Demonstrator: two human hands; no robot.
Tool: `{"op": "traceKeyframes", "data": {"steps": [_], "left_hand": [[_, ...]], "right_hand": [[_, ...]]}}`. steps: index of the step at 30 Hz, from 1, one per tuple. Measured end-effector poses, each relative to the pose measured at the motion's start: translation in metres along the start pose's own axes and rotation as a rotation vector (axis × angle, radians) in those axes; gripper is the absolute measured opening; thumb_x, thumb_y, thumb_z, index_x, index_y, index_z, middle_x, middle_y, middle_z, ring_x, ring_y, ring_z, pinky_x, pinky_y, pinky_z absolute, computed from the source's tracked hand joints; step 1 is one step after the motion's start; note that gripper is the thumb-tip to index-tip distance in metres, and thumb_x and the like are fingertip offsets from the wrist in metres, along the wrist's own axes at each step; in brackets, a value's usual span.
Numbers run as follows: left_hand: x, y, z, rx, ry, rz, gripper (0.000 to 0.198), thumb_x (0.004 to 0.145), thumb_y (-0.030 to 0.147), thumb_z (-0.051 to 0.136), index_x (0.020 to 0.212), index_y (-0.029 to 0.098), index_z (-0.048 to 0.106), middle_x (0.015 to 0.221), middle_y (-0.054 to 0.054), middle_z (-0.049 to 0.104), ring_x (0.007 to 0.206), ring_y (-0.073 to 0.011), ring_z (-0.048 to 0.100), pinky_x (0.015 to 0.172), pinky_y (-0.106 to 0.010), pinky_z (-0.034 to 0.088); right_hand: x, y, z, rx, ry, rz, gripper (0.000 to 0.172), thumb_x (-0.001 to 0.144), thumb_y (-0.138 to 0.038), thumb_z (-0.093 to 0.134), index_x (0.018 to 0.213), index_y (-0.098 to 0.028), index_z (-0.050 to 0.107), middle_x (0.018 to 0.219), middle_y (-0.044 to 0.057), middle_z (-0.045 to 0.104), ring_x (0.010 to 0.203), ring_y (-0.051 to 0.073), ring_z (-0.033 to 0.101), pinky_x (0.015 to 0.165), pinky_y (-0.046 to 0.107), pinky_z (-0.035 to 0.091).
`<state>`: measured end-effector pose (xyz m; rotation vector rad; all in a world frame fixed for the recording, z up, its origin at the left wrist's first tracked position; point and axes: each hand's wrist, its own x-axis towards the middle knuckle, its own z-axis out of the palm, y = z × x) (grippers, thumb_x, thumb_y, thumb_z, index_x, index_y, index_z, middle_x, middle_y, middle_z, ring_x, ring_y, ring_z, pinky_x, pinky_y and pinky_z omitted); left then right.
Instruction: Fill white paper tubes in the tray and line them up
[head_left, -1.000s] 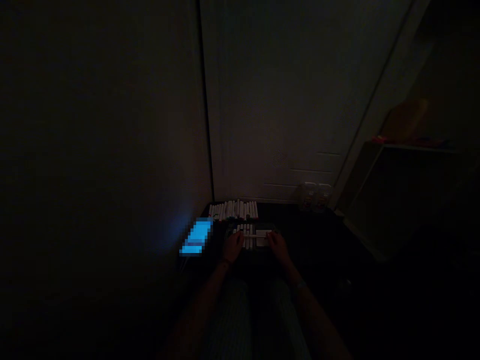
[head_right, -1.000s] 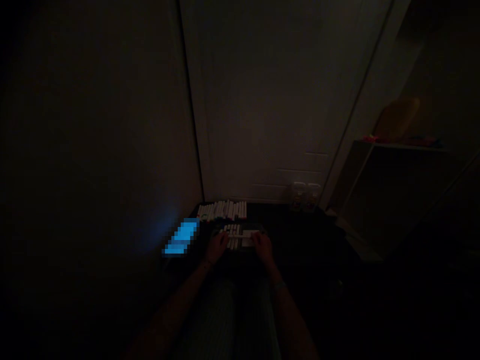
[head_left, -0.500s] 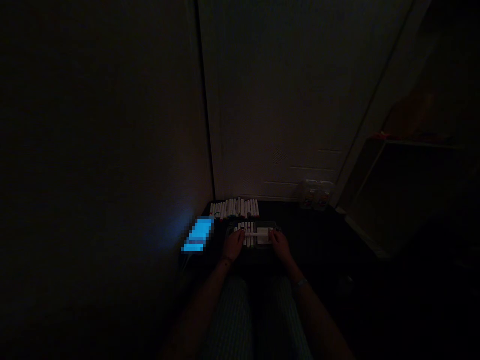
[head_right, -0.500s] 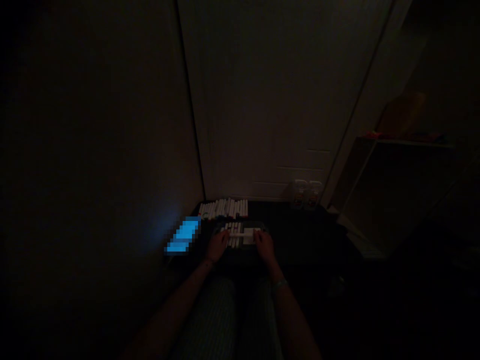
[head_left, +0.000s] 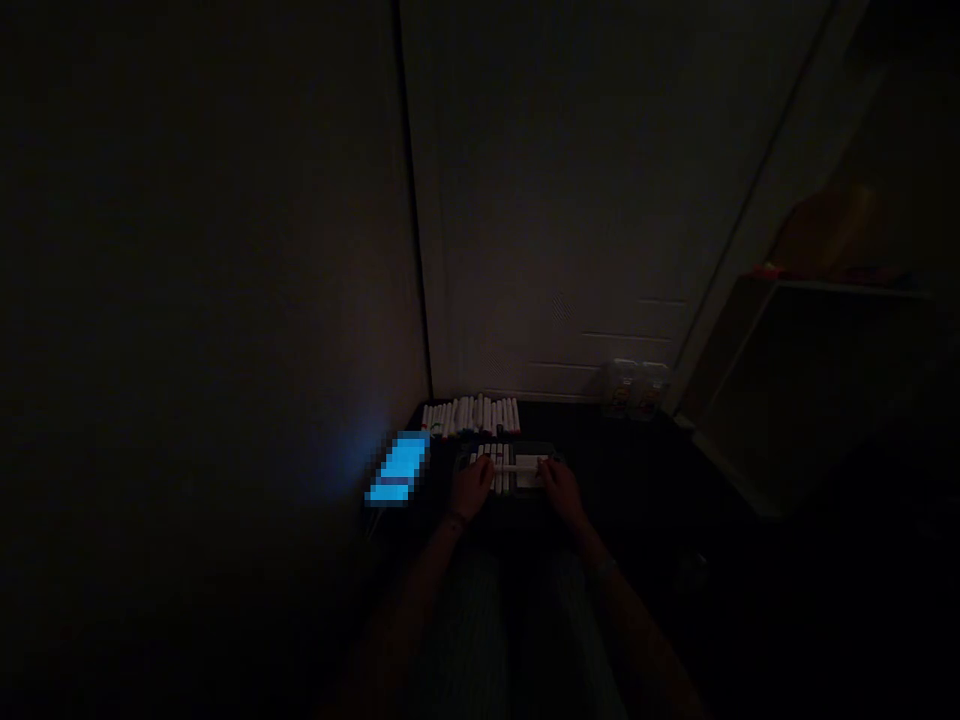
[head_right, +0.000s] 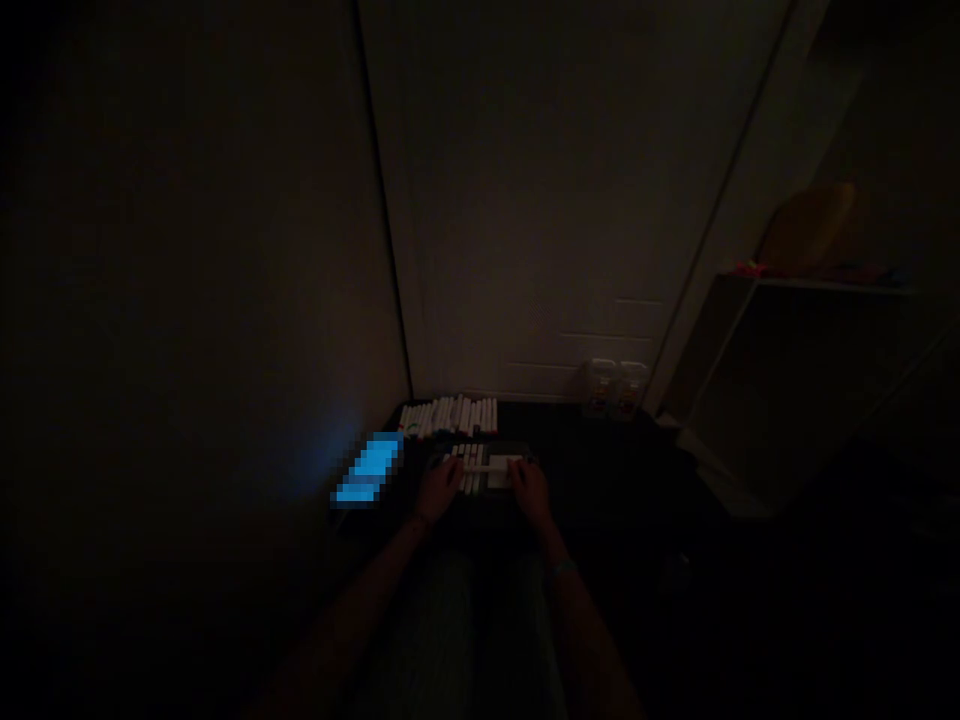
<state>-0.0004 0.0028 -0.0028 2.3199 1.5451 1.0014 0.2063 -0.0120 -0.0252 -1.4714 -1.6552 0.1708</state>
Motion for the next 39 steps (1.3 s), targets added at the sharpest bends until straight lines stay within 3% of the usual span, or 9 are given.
{"op": "traceKeyframes", "data": {"steps": [15,24,29,39], "left_hand": [[0.001,-0.004,0.005,0.022,0.034,-0.031,0.025,0.088,0.030,0.029,0.083,0.019,0.050,0.070,-0.001,0.058,0.065,-0.0120,0.054,0.057,-0.021,0.031],[0.000,0.004,-0.003,-0.088,0.020,-0.056,0.025,0.086,0.035,0.030,0.084,0.021,0.051,0.073,0.000,0.059,0.067,-0.0118,0.055,0.059,-0.021,0.035],[0.000,0.010,-0.006,-0.130,-0.016,-0.120,0.026,0.081,0.042,0.041,0.090,0.020,0.051,0.072,0.001,0.059,0.064,-0.0123,0.055,0.058,-0.021,0.036],[-0.002,0.014,-0.011,-0.117,0.008,-0.079,0.025,0.083,0.037,0.036,0.091,0.020,0.052,0.068,0.001,0.057,0.061,-0.0115,0.053,0.056,-0.021,0.035]], "right_hand": [[0.000,-0.001,-0.001,0.107,-0.024,0.027,0.034,0.082,-0.045,0.038,0.084,-0.020,0.062,0.079,0.004,0.061,0.074,0.015,0.054,0.068,0.024,0.038],[0.001,-0.006,-0.005,0.099,-0.023,0.027,0.032,0.084,-0.040,0.036,0.086,-0.020,0.061,0.081,0.004,0.061,0.075,0.015,0.054,0.068,0.024,0.038],[0.001,-0.008,-0.006,0.081,-0.013,0.027,0.033,0.085,-0.039,0.034,0.088,-0.019,0.060,0.083,0.005,0.061,0.077,0.015,0.054,0.070,0.024,0.038],[0.000,-0.008,-0.007,0.076,-0.021,0.025,0.034,0.085,-0.040,0.034,0.088,-0.019,0.060,0.084,0.005,0.061,0.077,0.015,0.053,0.070,0.024,0.037]]}}
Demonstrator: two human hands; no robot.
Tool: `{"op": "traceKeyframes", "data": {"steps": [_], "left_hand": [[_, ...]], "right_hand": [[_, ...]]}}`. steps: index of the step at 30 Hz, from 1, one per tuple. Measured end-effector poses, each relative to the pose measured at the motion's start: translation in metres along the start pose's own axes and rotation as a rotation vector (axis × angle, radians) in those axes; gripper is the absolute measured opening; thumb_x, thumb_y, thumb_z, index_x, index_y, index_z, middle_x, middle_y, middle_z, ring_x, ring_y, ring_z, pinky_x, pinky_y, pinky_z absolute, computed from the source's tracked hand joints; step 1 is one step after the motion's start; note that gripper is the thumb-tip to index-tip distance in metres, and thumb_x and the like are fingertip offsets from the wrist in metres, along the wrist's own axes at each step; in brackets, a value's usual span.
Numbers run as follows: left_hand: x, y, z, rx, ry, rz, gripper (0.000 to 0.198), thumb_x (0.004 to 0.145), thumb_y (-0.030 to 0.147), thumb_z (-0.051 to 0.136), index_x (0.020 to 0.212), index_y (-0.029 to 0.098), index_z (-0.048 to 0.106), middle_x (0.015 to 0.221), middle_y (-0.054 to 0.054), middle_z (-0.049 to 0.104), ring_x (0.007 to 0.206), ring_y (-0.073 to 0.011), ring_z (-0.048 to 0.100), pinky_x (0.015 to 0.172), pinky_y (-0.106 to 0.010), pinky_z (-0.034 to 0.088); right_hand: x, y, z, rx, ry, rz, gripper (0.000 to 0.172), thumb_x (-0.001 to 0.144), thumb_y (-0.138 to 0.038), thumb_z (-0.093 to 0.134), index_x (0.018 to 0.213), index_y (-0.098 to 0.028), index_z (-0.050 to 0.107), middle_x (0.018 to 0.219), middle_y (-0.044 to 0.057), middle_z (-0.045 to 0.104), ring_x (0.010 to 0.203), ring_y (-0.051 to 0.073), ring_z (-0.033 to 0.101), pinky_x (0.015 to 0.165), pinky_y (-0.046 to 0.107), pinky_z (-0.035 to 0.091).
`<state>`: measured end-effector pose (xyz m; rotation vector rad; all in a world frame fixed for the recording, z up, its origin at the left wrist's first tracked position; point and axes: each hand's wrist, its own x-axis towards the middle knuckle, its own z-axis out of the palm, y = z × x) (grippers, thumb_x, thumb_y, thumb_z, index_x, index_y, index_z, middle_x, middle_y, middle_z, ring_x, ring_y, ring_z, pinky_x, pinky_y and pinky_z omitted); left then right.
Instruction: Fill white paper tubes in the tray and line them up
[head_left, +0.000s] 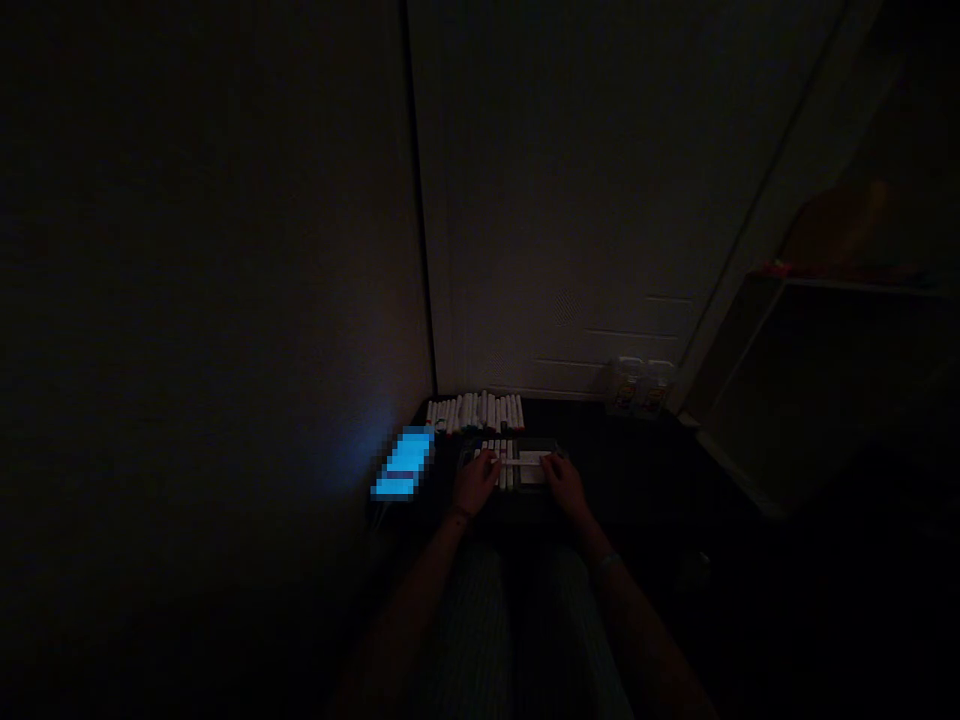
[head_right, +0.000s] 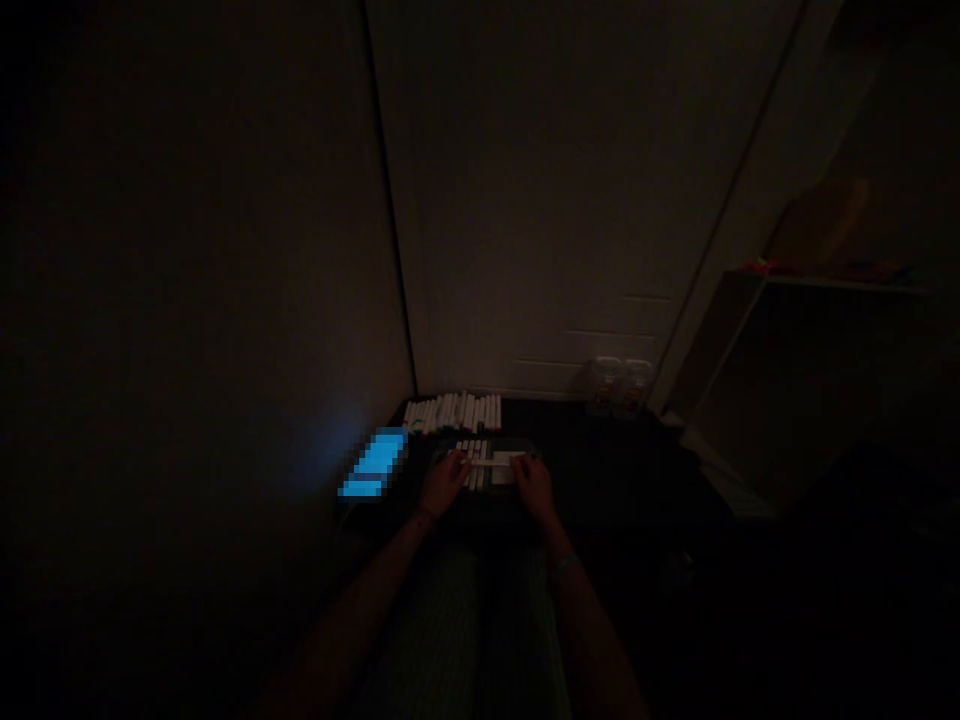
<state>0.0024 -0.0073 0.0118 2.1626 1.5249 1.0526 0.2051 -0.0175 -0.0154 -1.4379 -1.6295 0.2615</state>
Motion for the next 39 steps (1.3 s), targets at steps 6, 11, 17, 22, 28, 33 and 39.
{"op": "traceKeyframes", "data": {"steps": [6,11,17,22,28,33,39], "left_hand": [[0.0005,-0.0008,0.0002,0.017,0.000,0.006,0.023,0.085,0.033,0.033,0.090,0.020,0.051,0.074,0.000,0.059,0.065,-0.0117,0.054,0.056,-0.021,0.034],[0.0013,-0.0019,0.0015,0.002,0.011,0.027,0.022,0.086,0.031,0.031,0.090,0.020,0.050,0.077,-0.001,0.060,0.067,-0.0120,0.055,0.060,-0.022,0.036],[0.0010,-0.0010,0.0020,0.014,0.006,0.004,0.022,0.085,0.030,0.032,0.089,0.020,0.051,0.074,0.000,0.059,0.065,-0.0122,0.055,0.060,-0.022,0.036],[0.0012,-0.0009,0.0007,0.000,-0.001,0.031,0.022,0.085,0.032,0.033,0.089,0.020,0.052,0.078,-0.001,0.060,0.069,-0.0126,0.055,0.062,-0.022,0.037],[0.0012,0.0008,0.0007,0.006,-0.019,-0.008,0.022,0.085,0.032,0.034,0.089,0.021,0.052,0.081,-0.001,0.060,0.073,-0.0137,0.055,0.066,-0.023,0.038],[0.0018,-0.0039,0.0033,-0.008,0.010,0.069,0.024,0.086,0.033,0.031,0.088,0.021,0.052,0.082,-0.001,0.060,0.075,-0.0130,0.055,0.067,-0.022,0.038],[0.0026,-0.0085,0.0061,0.009,0.015,0.073,0.027,0.086,0.035,0.030,0.089,0.021,0.052,0.080,-0.001,0.060,0.073,-0.0130,0.055,0.065,-0.022,0.038]], "right_hand": [[0.0008,0.0006,0.0011,-0.009,-0.004,0.011,0.030,0.084,-0.038,0.037,0.087,-0.019,0.061,0.082,0.005,0.061,0.076,0.015,0.053,0.069,0.024,0.037],[0.0009,0.0005,0.0012,0.005,-0.001,0.005,0.032,0.084,-0.040,0.036,0.087,-0.020,0.061,0.081,0.004,0.060,0.076,0.015,0.053,0.068,0.024,0.038],[-0.0001,-0.0019,-0.0008,0.011,-0.007,0.014,0.033,0.084,-0.041,0.035,0.088,-0.020,0.060,0.082,0.005,0.060,0.075,0.015,0.053,0.068,0.024,0.038],[0.0001,-0.0026,-0.0007,0.028,-0.007,-0.001,0.033,0.085,-0.041,0.035,0.089,-0.019,0.059,0.082,0.004,0.060,0.074,0.014,0.053,0.067,0.024,0.038],[0.0003,-0.0021,0.0003,0.029,0.002,0.005,0.032,0.084,-0.041,0.036,0.091,-0.020,0.059,0.082,0.003,0.060,0.074,0.014,0.053,0.067,0.024,0.038],[0.0006,0.0004,0.0019,0.022,0.012,0.008,0.033,0.083,-0.043,0.037,0.090,-0.021,0.060,0.081,0.004,0.060,0.072,0.014,0.053,0.065,0.023,0.038],[0.0016,0.0031,0.0031,0.012,-0.003,0.020,0.033,0.083,-0.043,0.037,0.087,-0.019,0.060,0.077,0.004,0.060,0.070,0.014,0.053,0.065,0.023,0.038]]}}
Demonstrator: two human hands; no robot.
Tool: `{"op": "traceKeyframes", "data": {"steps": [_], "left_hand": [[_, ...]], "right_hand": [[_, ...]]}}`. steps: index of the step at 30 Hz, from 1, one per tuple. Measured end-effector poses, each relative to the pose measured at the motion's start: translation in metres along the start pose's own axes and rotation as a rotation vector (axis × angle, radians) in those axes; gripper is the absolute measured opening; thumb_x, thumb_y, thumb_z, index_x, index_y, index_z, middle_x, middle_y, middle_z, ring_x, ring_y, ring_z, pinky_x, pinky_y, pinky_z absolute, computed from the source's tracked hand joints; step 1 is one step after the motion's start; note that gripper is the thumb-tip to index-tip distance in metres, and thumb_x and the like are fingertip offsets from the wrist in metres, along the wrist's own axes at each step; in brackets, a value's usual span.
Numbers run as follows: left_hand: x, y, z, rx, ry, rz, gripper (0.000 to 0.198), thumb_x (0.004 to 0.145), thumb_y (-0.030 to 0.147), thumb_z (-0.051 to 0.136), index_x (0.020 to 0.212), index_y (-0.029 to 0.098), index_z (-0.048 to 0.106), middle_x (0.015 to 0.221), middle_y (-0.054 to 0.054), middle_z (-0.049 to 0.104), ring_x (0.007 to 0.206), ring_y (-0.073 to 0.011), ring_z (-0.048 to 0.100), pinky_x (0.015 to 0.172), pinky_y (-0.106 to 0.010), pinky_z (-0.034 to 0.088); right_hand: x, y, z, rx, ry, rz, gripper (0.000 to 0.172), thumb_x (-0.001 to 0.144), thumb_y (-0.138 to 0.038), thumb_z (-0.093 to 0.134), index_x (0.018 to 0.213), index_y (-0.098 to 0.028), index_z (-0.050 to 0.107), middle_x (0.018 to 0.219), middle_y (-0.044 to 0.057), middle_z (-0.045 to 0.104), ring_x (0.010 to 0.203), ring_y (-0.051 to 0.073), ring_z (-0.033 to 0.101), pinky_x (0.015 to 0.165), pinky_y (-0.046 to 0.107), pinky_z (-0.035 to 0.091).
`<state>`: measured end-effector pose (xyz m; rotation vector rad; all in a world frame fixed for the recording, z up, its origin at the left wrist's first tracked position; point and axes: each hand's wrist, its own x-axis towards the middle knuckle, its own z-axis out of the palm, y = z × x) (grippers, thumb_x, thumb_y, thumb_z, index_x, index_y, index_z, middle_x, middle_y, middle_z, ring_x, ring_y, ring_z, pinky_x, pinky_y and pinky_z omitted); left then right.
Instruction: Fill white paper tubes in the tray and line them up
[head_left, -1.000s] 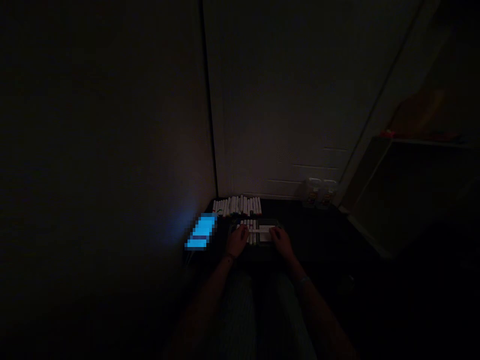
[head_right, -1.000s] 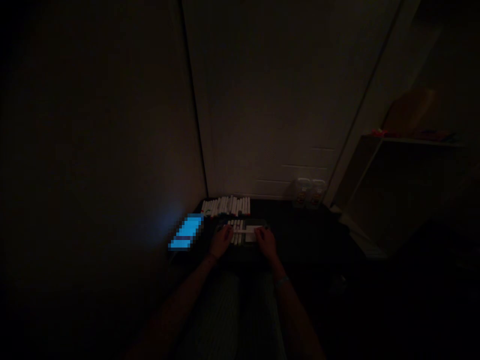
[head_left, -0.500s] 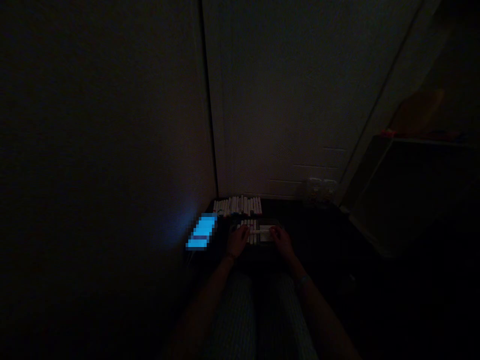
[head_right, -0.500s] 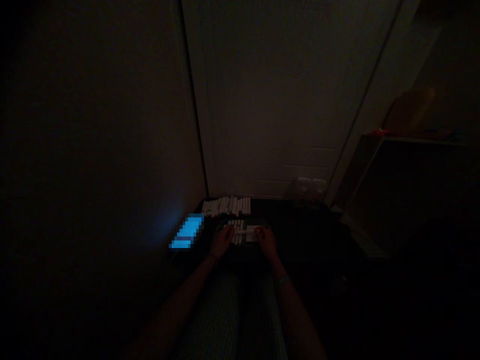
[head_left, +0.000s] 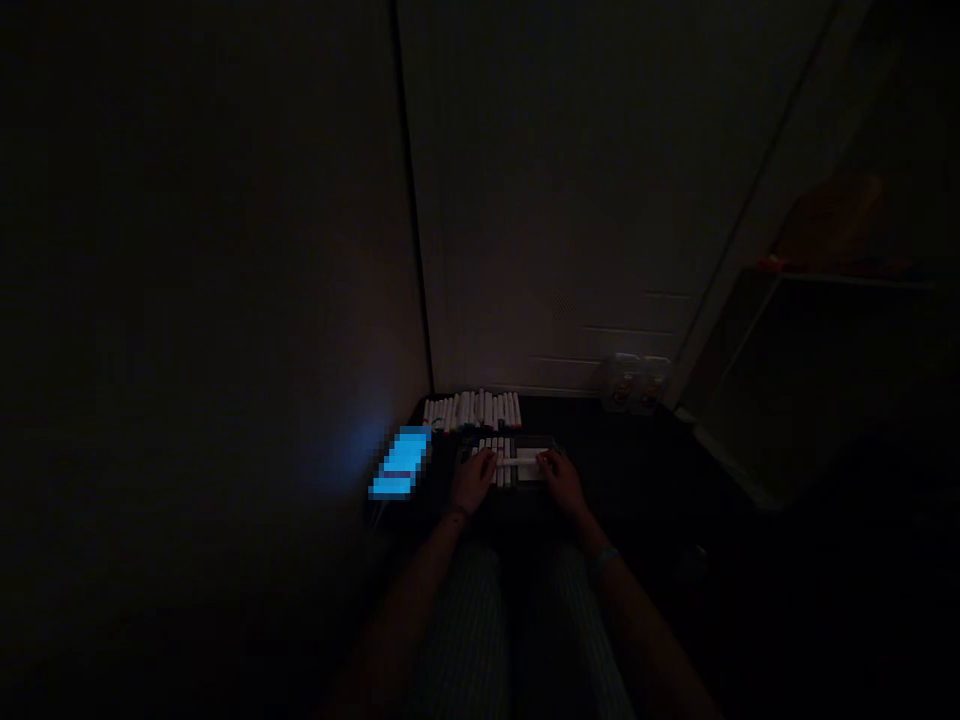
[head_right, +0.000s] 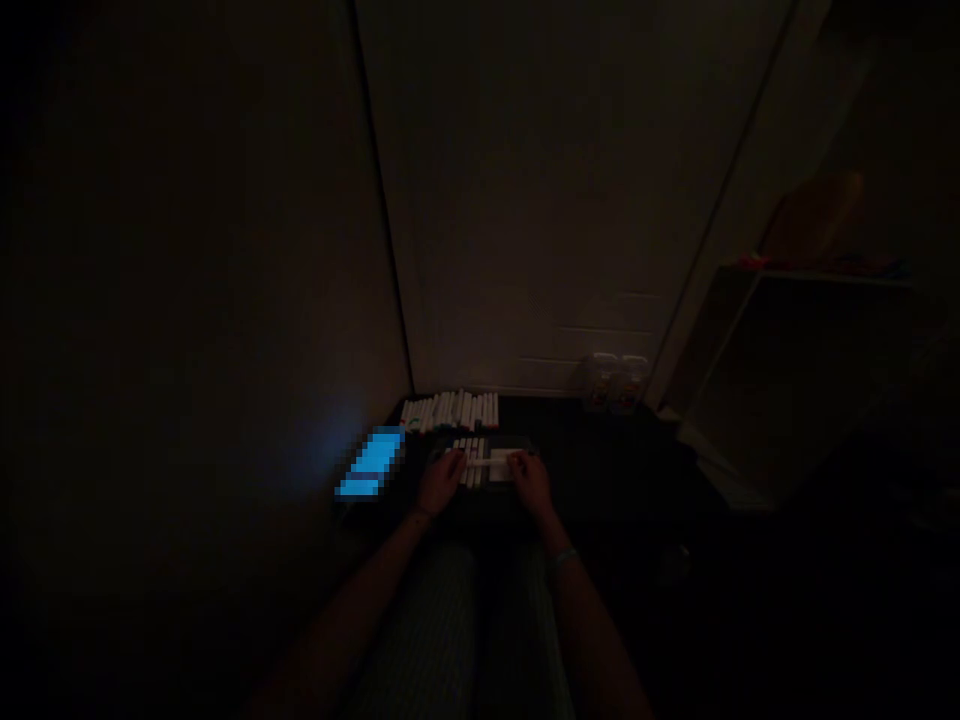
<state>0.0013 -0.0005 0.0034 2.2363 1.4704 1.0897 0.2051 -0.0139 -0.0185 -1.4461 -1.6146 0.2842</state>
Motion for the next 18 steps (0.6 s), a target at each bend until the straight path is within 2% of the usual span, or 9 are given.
{"op": "traceKeyframes", "data": {"steps": [5,11,18], "left_hand": [[0.0002,0.0006,0.0003,-0.006,0.000,0.005,0.025,0.085,0.034,0.033,0.090,0.021,0.053,0.081,0.000,0.060,0.071,-0.0119,0.055,0.064,-0.022,0.038],[-0.0001,0.0019,-0.0019,0.032,-0.039,-0.013,0.025,0.083,0.037,0.036,0.090,0.021,0.054,0.070,0.001,0.058,0.062,-0.0112,0.052,0.057,-0.021,0.035],[-0.0005,0.0042,-0.0030,0.000,-0.059,-0.055,0.025,0.079,0.039,0.043,0.092,0.020,0.054,0.078,0.000,0.060,0.069,-0.0119,0.054,0.061,-0.021,0.037]], "right_hand": [[-0.0001,0.0009,0.0006,0.028,0.020,-0.033,0.033,0.084,-0.041,0.035,0.085,-0.019,0.060,0.078,0.004,0.060,0.071,0.014,0.053,0.064,0.023,0.038],[-0.0002,0.0000,0.0004,0.024,0.024,-0.016,0.031,0.084,-0.039,0.037,0.086,-0.019,0.060,0.081,0.005,0.061,0.074,0.015,0.053,0.066,0.024,0.038],[-0.0010,0.0013,0.0009,0.027,0.029,-0.029,0.032,0.085,-0.039,0.035,0.086,-0.019,0.060,0.081,0.004,0.060,0.075,0.015,0.053,0.068,0.024,0.038]]}}
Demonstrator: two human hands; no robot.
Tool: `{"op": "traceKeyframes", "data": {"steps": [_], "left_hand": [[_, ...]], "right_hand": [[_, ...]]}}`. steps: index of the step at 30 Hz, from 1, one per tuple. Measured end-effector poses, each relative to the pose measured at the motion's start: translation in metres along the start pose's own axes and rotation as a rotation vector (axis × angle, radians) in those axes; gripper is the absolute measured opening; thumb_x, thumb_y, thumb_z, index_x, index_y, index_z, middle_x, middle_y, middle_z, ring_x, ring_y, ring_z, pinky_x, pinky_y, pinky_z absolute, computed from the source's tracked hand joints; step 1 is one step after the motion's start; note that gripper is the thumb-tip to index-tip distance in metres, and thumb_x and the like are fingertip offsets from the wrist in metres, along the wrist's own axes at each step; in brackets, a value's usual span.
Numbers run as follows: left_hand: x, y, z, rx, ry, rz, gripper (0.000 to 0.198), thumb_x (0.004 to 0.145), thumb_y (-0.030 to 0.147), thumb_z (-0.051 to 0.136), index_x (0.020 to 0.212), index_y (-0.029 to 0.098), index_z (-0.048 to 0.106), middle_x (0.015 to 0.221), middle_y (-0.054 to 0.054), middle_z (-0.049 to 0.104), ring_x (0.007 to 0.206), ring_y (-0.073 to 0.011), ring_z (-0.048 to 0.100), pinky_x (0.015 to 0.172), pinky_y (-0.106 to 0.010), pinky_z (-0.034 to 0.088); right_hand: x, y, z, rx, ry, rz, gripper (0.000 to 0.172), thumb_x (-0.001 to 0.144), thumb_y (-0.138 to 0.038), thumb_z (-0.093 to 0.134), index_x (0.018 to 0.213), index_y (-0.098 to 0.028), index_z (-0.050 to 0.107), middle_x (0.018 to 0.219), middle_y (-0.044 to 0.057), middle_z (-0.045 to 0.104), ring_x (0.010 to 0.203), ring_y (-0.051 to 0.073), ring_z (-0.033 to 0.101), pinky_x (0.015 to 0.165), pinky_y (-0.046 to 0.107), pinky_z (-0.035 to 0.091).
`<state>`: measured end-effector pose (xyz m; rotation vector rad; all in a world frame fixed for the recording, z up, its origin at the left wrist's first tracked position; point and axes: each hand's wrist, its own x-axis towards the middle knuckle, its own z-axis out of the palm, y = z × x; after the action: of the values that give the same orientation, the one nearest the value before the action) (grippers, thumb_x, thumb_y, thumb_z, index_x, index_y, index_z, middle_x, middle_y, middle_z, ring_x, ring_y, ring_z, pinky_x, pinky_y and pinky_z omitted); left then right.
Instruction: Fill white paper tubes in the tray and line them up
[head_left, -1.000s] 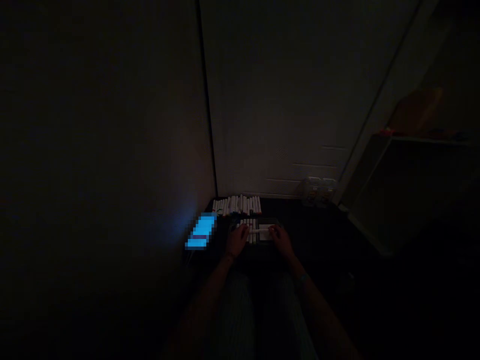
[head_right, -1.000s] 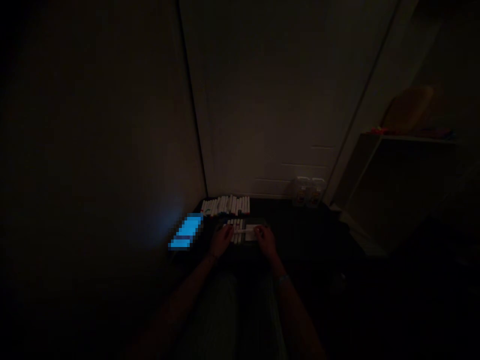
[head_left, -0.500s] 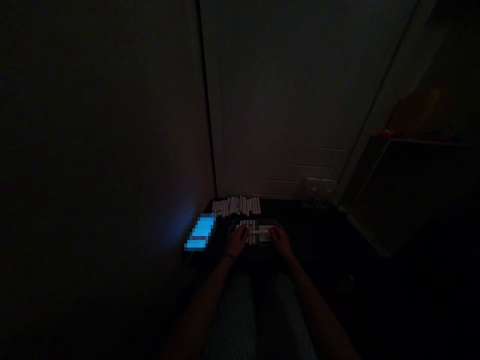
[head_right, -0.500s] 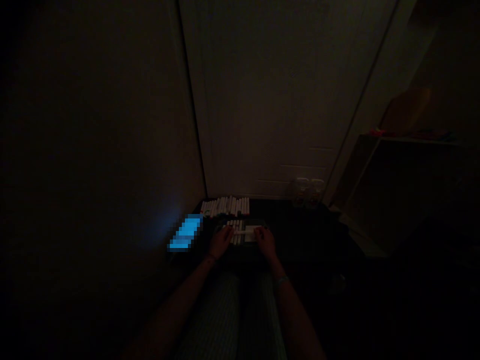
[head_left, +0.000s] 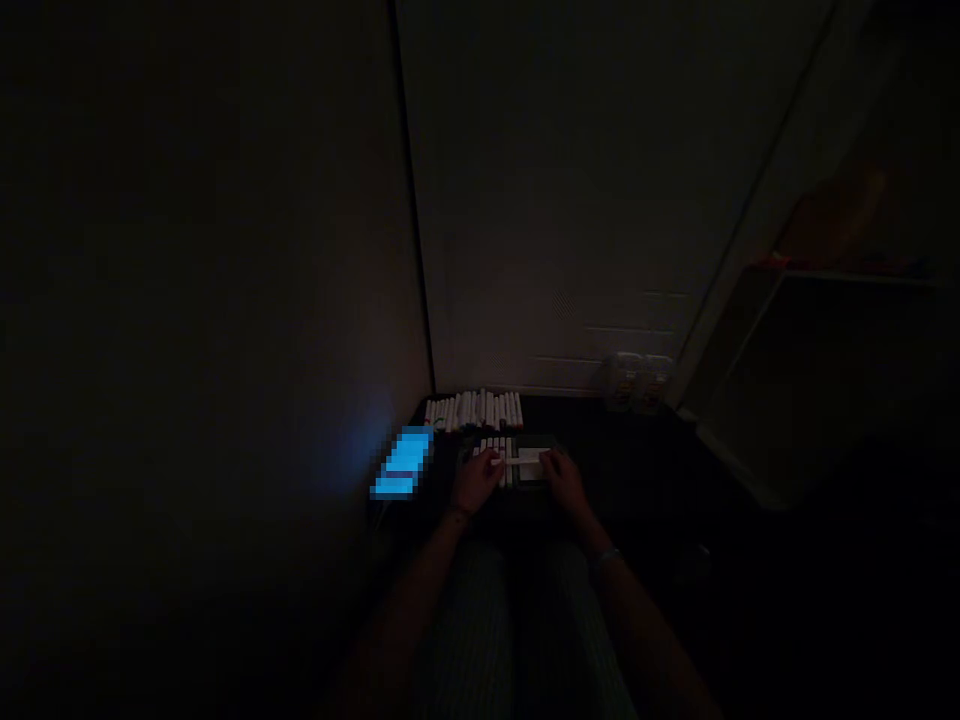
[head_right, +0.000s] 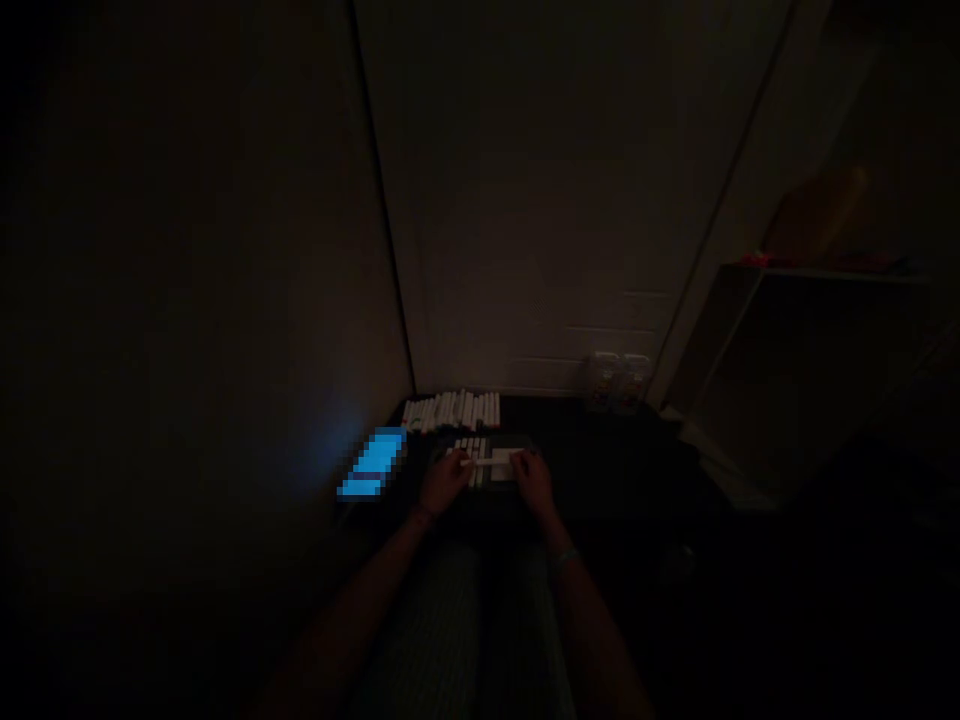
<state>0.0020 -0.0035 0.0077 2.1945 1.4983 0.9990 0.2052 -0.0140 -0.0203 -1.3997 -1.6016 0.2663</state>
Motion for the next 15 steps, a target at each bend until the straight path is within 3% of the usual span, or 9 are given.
{"op": "traceKeyframes", "data": {"steps": [7,15], "left_hand": [[0.0000,-0.0038,0.0030,0.006,0.014,0.032,0.024,0.079,0.039,0.043,0.092,0.021,0.053,0.075,0.001,0.059,0.067,-0.0117,0.054,0.060,-0.021,0.037],[-0.0003,-0.0073,0.0023,0.014,0.036,0.080,0.023,0.082,0.025,0.038,0.098,0.020,0.053,0.088,-0.001,0.061,0.077,-0.0133,0.055,0.069,-0.023,0.040]], "right_hand": [[0.0007,0.0018,0.0005,0.014,0.007,-0.009,0.031,0.085,-0.040,0.036,0.085,-0.020,0.060,0.081,0.004,0.061,0.076,0.015,0.054,0.068,0.024,0.038],[0.0008,0.0029,0.0016,0.014,0.004,0.003,0.031,0.085,-0.039,0.036,0.089,-0.020,0.060,0.082,0.005,0.061,0.076,0.015,0.054,0.069,0.025,0.039]]}}
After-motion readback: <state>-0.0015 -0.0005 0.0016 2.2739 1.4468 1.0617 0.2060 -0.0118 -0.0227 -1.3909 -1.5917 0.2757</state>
